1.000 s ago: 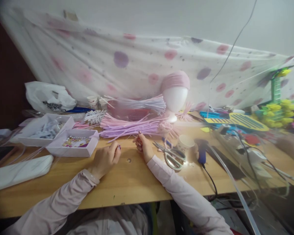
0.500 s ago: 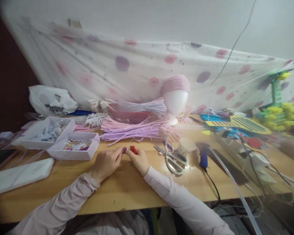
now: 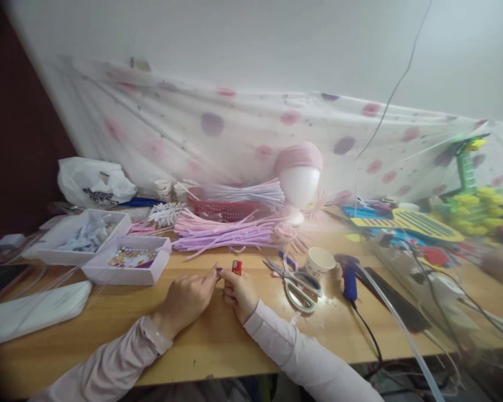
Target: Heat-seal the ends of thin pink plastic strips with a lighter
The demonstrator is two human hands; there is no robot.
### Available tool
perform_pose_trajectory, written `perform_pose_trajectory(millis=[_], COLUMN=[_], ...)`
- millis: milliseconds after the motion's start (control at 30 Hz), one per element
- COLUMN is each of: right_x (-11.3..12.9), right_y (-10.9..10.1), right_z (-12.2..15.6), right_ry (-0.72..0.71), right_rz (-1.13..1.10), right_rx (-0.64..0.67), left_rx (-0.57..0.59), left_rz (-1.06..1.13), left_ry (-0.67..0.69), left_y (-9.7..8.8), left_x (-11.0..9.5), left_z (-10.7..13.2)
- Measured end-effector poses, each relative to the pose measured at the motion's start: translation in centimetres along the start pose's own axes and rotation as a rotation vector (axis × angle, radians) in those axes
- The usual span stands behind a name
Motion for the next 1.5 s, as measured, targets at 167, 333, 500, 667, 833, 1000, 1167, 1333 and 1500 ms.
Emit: perform_pose_trajectory(millis=[167,333,500,667,833,1000,1167,1333,1500], right_x=[0.1,0.4,-0.4,-1.3,-1.2,-2.0,-2.5,-2.2,-1.5], right_y=[0.0,-0.1,-2.8,-6.3,-7.5,-8.4,-9.1,-9.5,-9.3], right_z=[0.3,1.4,3.6,6.5,9.0,9.7,10.1,10.4,10.6], right_ry=[0.041,-0.003,-0.094,-0.080,-0.103,-0.059,-0.064,-0.064,-0.088], right_rz=[-0.082,-0.028,0.220,0.521,0.764,0.779,0.789,0.776,0.811], right_rx=[0.023,-0.021,-0.159,-0.198,-0.163,-0.062,-0.039,-0.044,-0.089], left_rx=[0.105,0.084,0.033,-0.050,0.017,0.130,0.041,-0.098,-0.218], left_rz=[0.100,0.447,1.231,1.811,2.013,2.092,2.082,2.069,2.072], left_ry=[-0.087,-0.272,-0.566,-0.940,-1.041,-1.027,-1.016,-0.948,-0.888], left_y=[-0.4,-0.4,0.7,2.1,3.7,4.5,4.7,4.0,2.6], left_x=[-0.3,0.5,2.3,3.0,2.4,1.4,1.5,2.2,3.3], left_z=[-0.1,-0.6,-1.7,-3.6,-6.3,-8.7,-9.9,-9.9,-9.2])
Point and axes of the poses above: each hand's wrist, its own z-axis away from the middle knuckle, its own y-axis out of the palm, x = y × z, the point moved 1 cm from there along -z, towards the middle knuckle, and after that the axes turned 13 degrees about y, right-handed, at the moved point
